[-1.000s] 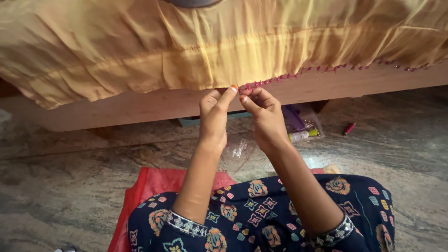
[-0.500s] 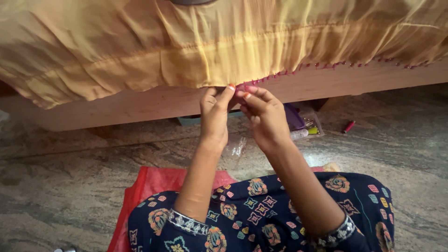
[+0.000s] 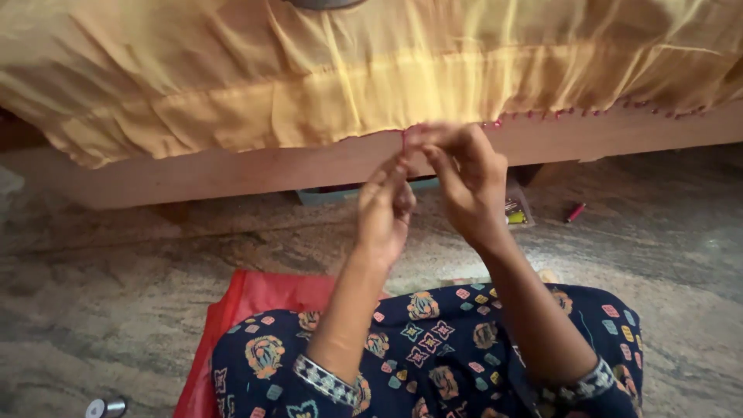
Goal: Creating decorative tassels by tying pink thread and beads to the edge of a yellow fabric.
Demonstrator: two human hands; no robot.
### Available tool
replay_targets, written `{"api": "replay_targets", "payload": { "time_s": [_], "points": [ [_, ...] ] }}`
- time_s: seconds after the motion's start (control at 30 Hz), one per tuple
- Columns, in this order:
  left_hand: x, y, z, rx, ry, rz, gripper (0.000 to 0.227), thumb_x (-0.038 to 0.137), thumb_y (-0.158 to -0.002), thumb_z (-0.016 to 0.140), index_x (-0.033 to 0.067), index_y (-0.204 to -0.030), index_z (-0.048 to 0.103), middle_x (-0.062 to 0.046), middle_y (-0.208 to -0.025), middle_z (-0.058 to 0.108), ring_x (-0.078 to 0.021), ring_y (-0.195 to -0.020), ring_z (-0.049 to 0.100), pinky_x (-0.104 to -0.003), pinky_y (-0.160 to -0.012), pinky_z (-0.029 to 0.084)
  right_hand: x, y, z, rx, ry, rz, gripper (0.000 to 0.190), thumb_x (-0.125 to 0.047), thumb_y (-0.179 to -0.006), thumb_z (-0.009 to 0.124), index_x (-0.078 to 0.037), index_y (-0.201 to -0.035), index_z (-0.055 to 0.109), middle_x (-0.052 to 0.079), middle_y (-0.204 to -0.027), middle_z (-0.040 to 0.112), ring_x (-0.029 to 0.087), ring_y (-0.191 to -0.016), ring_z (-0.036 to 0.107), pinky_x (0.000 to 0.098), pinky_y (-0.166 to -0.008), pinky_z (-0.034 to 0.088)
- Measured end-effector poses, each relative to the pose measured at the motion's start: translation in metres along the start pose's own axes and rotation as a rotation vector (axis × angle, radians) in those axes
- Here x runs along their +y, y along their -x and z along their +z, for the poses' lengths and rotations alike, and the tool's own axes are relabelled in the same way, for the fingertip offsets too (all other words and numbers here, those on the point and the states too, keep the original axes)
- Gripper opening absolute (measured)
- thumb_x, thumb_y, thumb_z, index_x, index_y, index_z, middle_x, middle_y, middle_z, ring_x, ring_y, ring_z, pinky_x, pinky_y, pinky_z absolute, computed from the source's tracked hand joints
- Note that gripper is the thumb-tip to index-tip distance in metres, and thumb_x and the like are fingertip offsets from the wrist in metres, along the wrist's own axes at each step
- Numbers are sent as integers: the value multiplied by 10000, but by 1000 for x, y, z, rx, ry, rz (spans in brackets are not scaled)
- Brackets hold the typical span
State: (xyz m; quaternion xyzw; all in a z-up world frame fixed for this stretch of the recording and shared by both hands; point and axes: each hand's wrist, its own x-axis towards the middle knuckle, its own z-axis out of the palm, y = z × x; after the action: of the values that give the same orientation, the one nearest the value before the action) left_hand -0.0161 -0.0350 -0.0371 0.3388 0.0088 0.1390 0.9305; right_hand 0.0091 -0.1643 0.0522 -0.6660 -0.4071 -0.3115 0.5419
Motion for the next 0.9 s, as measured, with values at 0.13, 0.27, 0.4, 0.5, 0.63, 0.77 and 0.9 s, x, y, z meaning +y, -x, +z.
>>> {"api": "replay_targets", "payload": {
  "time_s": [0.13, 0.27, 0.4, 0.5, 0.63, 0.77, 0.9],
  "points": [
    [-36, 10, -14, 122, 74, -90, 285, 171, -987, 696, 28, -1234, 705, 27, -907, 657, -32, -625, 446, -188, -545, 370, 25, 50, -14, -15, -425, 426, 15, -26, -1072, 564, -14, -1062, 567, 84, -1030, 736, 146, -982, 721, 294, -903, 592],
    [-50, -2, -20, 242, 115, -179, 284, 185, -962, 693, 64, -1218, 705, 24, -929, 672, -43, -704, 530, -202, -603, 440, 40, 86, -49, 40, -412, 660, 68, -46, -1085, 542, 8, -1047, 524, 119, -951, 708, 149, -845, 701, 287, -788, 592],
    [-50, -20, -28, 205, 144, -149, 273, 187, -973, 696, 63, -1216, 697, 18, -967, 678, -56, -799, 592, -217, -691, 499, 57, 124, -95, 114, -99, 805, 57, -36, -1070, 523, 11, -1045, 544, 163, -915, 696, 207, -822, 730, 350, -775, 640],
    [-45, -35, -17, 220, 142, -108, 256, 177, -977, 703, 65, -1207, 713, 21, -960, 671, -53, -801, 587, -216, -702, 503, 68, 149, -132, 194, -30, 903, 60, -34, -1079, 519, 16, -1056, 543, 181, -929, 693, 230, -820, 728, 369, -779, 649],
    [-36, -46, -1, 226, 118, -77, 247, 174, -962, 707, 81, -1190, 718, 15, -934, 671, -62, -786, 593, -226, -707, 514, 81, 177, -172, 299, 13, 951, 50, -29, -1085, 520, 20, -1081, 528, 195, -964, 693, 239, -851, 726, 372, -788, 643],
    [-32, -50, 3, 216, 106, -51, 215, 180, -953, 727, 93, -1150, 718, 19, -926, 676, -65, -777, 599, -240, -701, 515, 103, 209, -209, 365, 125, 874, 72, -24, -1122, 533, 41, -1112, 506, 229, -1002, 680, 250, -883, 727, 372, -802, 645],
    [-25, -50, 6, 211, 44, -76, 230, 222, -929, 746, 138, -1143, 744, 49, -916, 671, -55, -753, 585, -231, -663, 493, 114, 232, -239, 401, 245, 846, 60, -3, -1147, 535, 48, -1143, 504, 228, -1032, 679, 248, -911, 734, 363, -816, 650]
  ]
}}
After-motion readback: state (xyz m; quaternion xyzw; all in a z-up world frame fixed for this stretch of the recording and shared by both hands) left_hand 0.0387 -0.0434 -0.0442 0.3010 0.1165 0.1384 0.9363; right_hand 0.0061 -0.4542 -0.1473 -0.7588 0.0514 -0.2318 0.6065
